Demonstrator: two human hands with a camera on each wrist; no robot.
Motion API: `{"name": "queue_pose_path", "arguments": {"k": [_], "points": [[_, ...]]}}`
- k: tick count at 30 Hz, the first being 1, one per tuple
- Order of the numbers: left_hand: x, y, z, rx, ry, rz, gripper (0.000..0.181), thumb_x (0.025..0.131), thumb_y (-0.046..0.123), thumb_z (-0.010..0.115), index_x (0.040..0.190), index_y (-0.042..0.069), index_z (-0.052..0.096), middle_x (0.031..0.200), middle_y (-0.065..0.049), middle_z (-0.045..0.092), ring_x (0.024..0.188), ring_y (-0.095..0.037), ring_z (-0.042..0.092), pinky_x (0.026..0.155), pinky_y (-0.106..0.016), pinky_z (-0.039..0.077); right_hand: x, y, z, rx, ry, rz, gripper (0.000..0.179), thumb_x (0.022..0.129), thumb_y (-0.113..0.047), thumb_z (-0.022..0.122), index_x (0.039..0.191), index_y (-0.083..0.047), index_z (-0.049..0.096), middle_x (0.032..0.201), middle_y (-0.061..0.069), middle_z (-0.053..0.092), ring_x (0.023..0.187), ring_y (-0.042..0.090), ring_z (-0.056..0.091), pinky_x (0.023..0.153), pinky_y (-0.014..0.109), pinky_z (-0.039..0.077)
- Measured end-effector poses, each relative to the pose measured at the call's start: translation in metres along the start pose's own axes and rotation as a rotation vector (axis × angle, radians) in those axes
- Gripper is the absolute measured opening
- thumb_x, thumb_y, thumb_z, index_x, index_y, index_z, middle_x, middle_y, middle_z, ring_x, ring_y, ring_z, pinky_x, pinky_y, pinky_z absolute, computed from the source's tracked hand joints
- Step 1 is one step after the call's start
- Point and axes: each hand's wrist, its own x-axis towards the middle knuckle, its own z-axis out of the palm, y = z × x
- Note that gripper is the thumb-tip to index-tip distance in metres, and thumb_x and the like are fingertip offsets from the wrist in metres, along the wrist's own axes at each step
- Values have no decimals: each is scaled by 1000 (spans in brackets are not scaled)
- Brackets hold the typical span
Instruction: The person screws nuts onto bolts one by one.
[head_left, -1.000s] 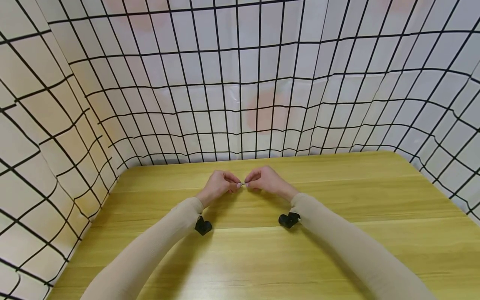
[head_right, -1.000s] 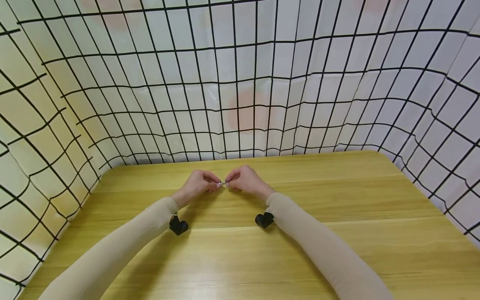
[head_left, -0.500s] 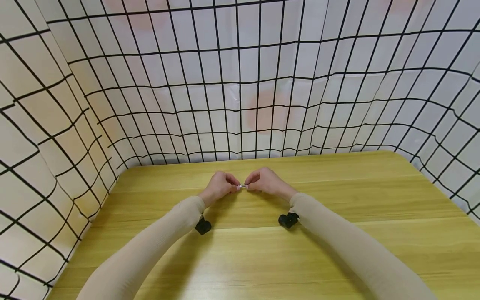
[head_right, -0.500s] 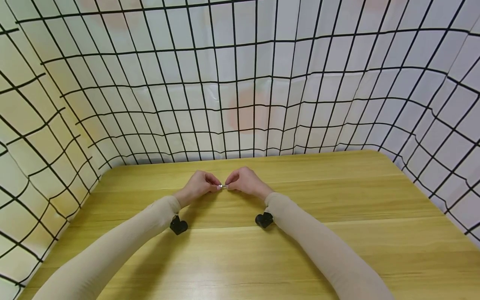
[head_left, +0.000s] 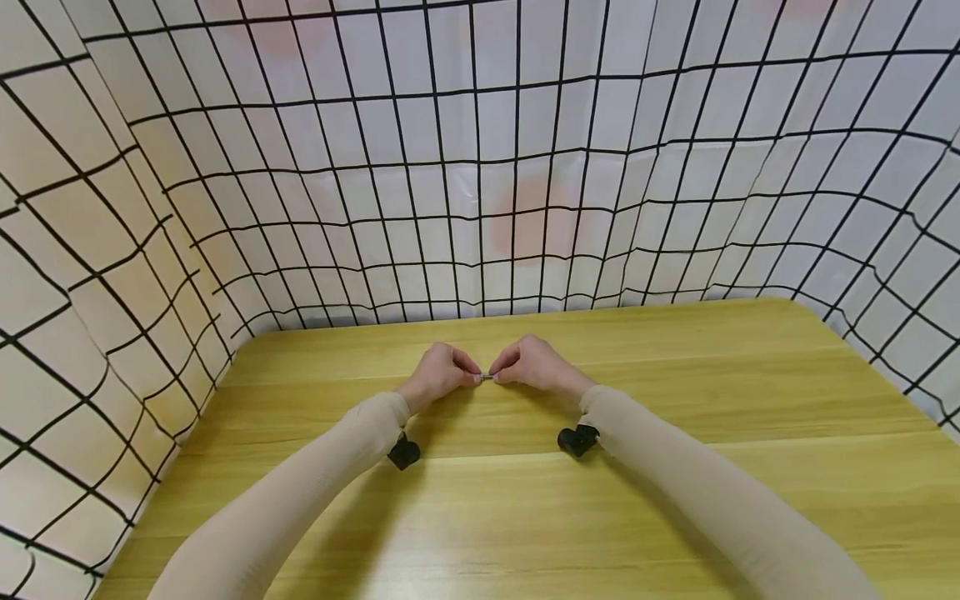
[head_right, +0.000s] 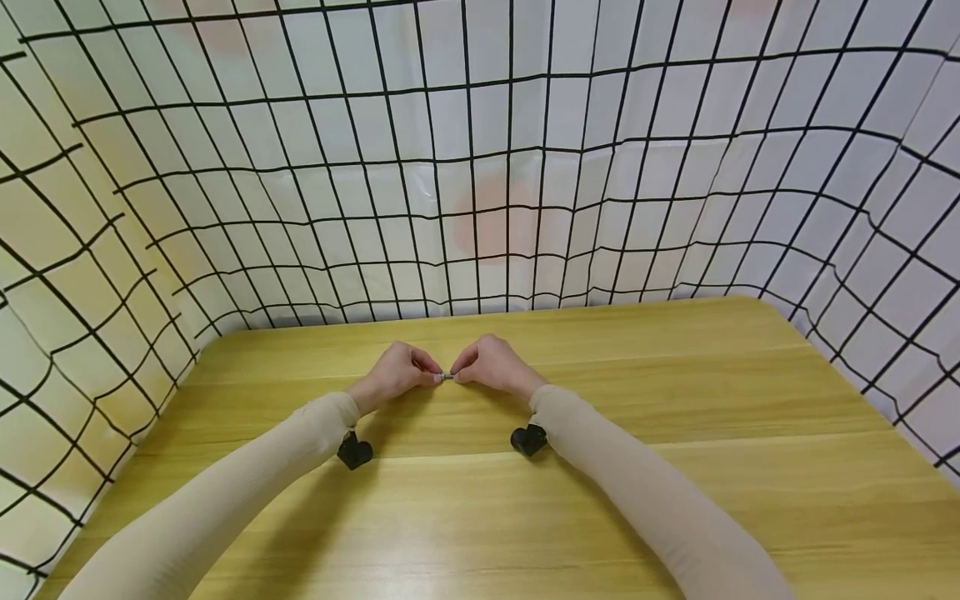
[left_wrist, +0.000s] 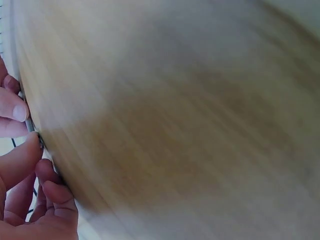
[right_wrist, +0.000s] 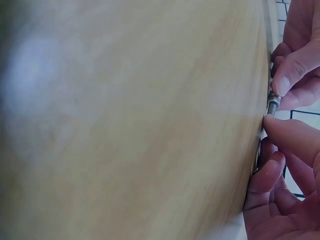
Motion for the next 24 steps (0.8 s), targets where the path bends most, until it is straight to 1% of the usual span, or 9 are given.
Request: {"name": "queue_pose_path", "arguments": {"k": [4,11,16,17,19,22,24], "points": [[-2,1,-1,10,2,10,6,84,6,78,88,2,78,84,-4,73,81,-15,59,76,-29,47,-1,0,0,-18,7,1,5,86,-14,77,90,-13,80,93,-2,74,96,16,62,90,36,46],[-2,0,-1,12,-23,31,8,84,6,78,90,2,78,86,-5,73,83,-14,59,80,-30,47,-4,0,0,-20,5,15,5,86,-14,77,90,-13,80,94,-2,74,96,16,61,89,36,46],[-3,0,-5,5,-46,39,11,84,8,78,93,2,78,88,-5,73,85,-15,59,83,-31,47,-4,0,-1,-2,7,13,7,86,-15,77,92,-12,79,95,-2,73,95,16,61,87,34,47],[-4,-1,-6,-2,-45,34,12,84,9,78,94,2,77,88,-5,73,84,-14,59,82,-30,47,-5,1,-1,14,7,16,8,86,-15,76,93,-12,79,95,-1,73,93,16,61,85,33,47],[-5,-2,-7,-37,-43,14,15,84,9,78,96,1,77,89,-5,73,80,-13,58,76,-27,47,-5,3,-1,50,6,13,11,87,-15,75,96,-10,78,95,0,73,87,15,60,79,31,48],[-9,-5,-10,-125,-40,-27,17,85,7,76,100,-1,75,88,-7,71,71,-14,56,64,-25,45,-8,6,-1,124,-1,20,15,88,-14,74,101,-7,77,94,2,73,79,14,59,70,29,49],[-12,-8,-12,-185,-40,-43,17,87,5,74,102,-3,74,87,-9,70,67,-15,55,60,-25,44,-11,7,-2,167,-1,28,18,89,-13,73,104,-5,75,93,3,72,75,15,59,67,28,49]]}}
